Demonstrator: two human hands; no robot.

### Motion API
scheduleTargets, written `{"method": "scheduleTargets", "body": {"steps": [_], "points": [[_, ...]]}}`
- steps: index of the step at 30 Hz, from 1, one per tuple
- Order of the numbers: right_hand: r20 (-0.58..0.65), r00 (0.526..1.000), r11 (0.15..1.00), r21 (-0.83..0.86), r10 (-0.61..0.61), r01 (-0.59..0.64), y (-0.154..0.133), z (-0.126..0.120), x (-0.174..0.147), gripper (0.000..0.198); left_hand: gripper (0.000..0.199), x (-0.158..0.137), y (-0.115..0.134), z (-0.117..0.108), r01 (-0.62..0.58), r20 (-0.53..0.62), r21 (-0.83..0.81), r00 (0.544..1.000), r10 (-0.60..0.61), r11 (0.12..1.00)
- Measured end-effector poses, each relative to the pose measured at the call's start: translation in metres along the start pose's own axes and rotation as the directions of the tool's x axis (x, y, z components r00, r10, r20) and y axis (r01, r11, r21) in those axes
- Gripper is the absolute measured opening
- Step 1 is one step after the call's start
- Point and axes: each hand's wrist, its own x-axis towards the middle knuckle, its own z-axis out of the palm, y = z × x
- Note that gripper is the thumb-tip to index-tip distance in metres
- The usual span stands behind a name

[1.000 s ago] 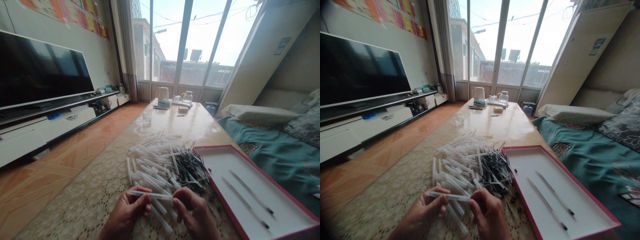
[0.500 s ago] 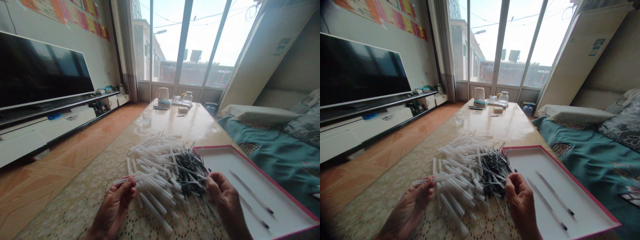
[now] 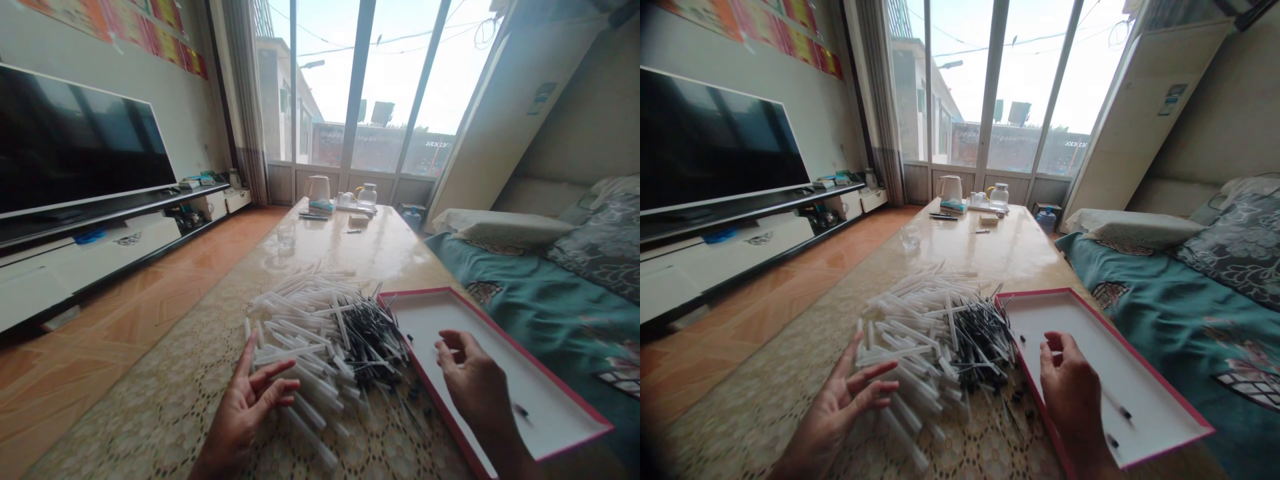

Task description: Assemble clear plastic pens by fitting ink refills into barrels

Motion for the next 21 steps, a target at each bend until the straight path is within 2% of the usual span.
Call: {"method": "scheduleTargets", "body": {"steps": [2,5,7,10,14,16,17,19,21], "points": [[0.041,0.995,0.959,-0.264,-0.093,0.101,0.019,-0.004,0.003,0.018,0.101,0.000,0.002,-0.001,0.002,0.004,0.026,1.000,-0.002,1.000],[0.166,0.956,0.792,-0.534,-0.243,0.295,0.051,-0.004,0.003,0.021,0.079,-0.001,0.005,-0.001,0.013,0.006,0.052,1.000,-0.013,0.999],[0.233,0.932,0.683,-0.635,-0.279,0.363,0.069,0.000,0.003,0.022,0.070,-0.001,0.006,-0.001,0.012,-0.011,0.047,1.000,-0.012,0.999],[0.265,0.930,0.628,-0.686,-0.253,0.367,0.082,0.005,0.001,0.019,0.066,-0.002,0.006,-0.001,0.007,-0.031,0.037,0.999,-0.006,0.999],[0.227,0.943,0.627,-0.705,-0.243,0.331,0.073,0.003,0.001,0.015,0.059,-0.003,0.006,-0.001,0.003,-0.024,0.048,1.000,-0.002,0.999],[0.176,0.950,0.676,-0.670,-0.259,0.308,0.057,-0.003,0.004,0.010,0.053,-0.003,0.007,-0.001,-0.011,-0.016,0.053,1.000,0.012,0.999],[0.136,0.953,0.729,-0.618,-0.271,0.296,0.046,-0.007,0.005,0.009,0.049,-0.004,0.007,0.000,-0.016,-0.006,0.058,1.000,0.017,0.998],[0.066,0.945,0.865,-0.388,-0.320,0.320,0.018,-0.012,0.005,0.011,0.038,-0.007,0.006,0.002,-0.005,0.037,0.073,0.999,0.002,0.997],[0.083,0.931,0.928,-0.086,-0.356,0.362,-0.016,-0.012,-0.005,0.010,0.030,-0.011,0.004,0.004,0.028,0.075,0.097,0.997,-0.035,0.995]]}}
